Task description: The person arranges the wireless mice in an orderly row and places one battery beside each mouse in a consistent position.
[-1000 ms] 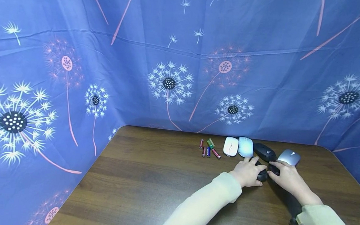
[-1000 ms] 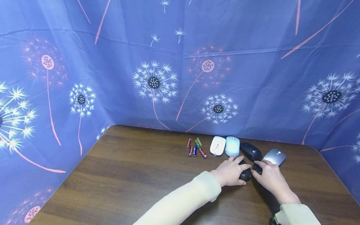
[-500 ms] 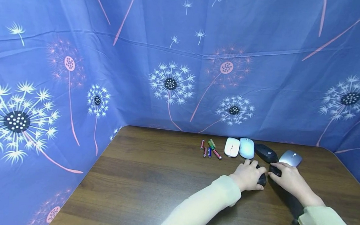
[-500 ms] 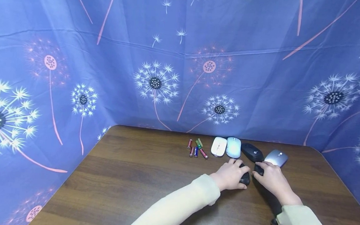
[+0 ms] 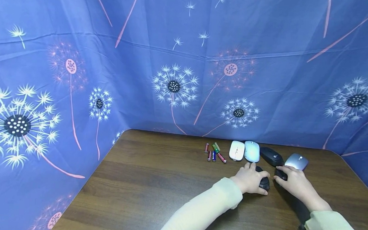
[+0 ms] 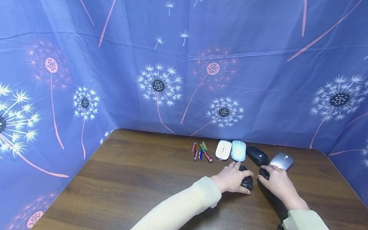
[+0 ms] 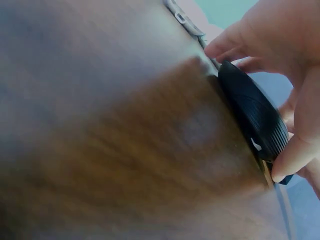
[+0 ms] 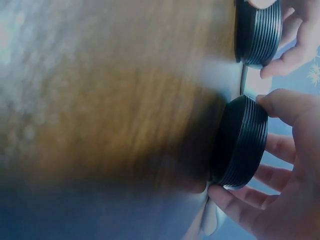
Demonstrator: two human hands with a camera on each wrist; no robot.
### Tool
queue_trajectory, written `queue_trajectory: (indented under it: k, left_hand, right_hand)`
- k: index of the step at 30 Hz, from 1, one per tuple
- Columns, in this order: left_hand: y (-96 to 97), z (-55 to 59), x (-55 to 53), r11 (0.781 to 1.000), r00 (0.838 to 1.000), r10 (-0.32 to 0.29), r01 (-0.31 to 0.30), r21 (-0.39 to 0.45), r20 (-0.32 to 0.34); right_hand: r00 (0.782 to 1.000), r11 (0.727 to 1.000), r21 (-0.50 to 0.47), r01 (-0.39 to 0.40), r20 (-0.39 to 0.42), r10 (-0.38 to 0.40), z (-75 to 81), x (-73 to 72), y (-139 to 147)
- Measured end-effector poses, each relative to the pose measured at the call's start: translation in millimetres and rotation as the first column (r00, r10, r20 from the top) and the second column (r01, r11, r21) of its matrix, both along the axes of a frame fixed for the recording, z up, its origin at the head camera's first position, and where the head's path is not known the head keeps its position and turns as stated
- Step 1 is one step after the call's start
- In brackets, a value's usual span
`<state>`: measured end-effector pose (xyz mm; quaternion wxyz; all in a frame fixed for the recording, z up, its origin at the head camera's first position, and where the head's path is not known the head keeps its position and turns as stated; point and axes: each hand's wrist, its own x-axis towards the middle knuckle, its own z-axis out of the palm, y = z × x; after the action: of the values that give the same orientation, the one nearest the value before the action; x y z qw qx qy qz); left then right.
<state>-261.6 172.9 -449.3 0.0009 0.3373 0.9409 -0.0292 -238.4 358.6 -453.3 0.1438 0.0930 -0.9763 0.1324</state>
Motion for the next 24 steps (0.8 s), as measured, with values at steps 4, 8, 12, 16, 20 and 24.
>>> queue_trajectory:
  k: [4, 8, 12, 16, 20, 24]
  left_hand:
    - [-0.2, 0.8, -1.2, 1.000, 1.000, -0.008, 0.008, 0.003, 0.019]
    - [-0.4, -0.3, -1.3, 1.000, 1.000, -0.013, 0.013, 0.011, 0.028]
    - [-2.9, -0.1, -0.4, 0.999, 0.999, -0.024, 0.024, 0.023, 0.038]
    - [-7.8, 2.6, -0.6, 0.999, 0.998, -0.040, 0.038, 0.039, 0.051]
    - [-12.8, 6.0, -1.2, 0.999, 0.996, -0.037, 0.034, 0.040, 0.076]
    - [-18.6, 8.1, -1.6, 0.998, 0.996, -0.050, 0.047, 0.042, 0.072]
  right_hand:
    - [0.999, 1.000, 0.000, 0.014, 0.034, -0.014, 1.9, 0.8, 1]
    - [0.999, 1.000, 0.001, 0.017, 0.048, -0.017, 1.3, 1.2, 1]
    - [0.998, 1.000, 0.006, 0.022, 0.057, -0.022, -0.7, 1.0, 2]
    - [0.998, 1.000, 0.015, 0.024, 0.063, -0.025, -0.7, 0.0, 2]
    - [0.998, 1.000, 0.018, 0.019, 0.062, -0.020, 0.1, -1.4, 2]
    - [0.997, 0.999, 0.021, 0.024, 0.067, -0.025, -0.4, -2.7, 1]
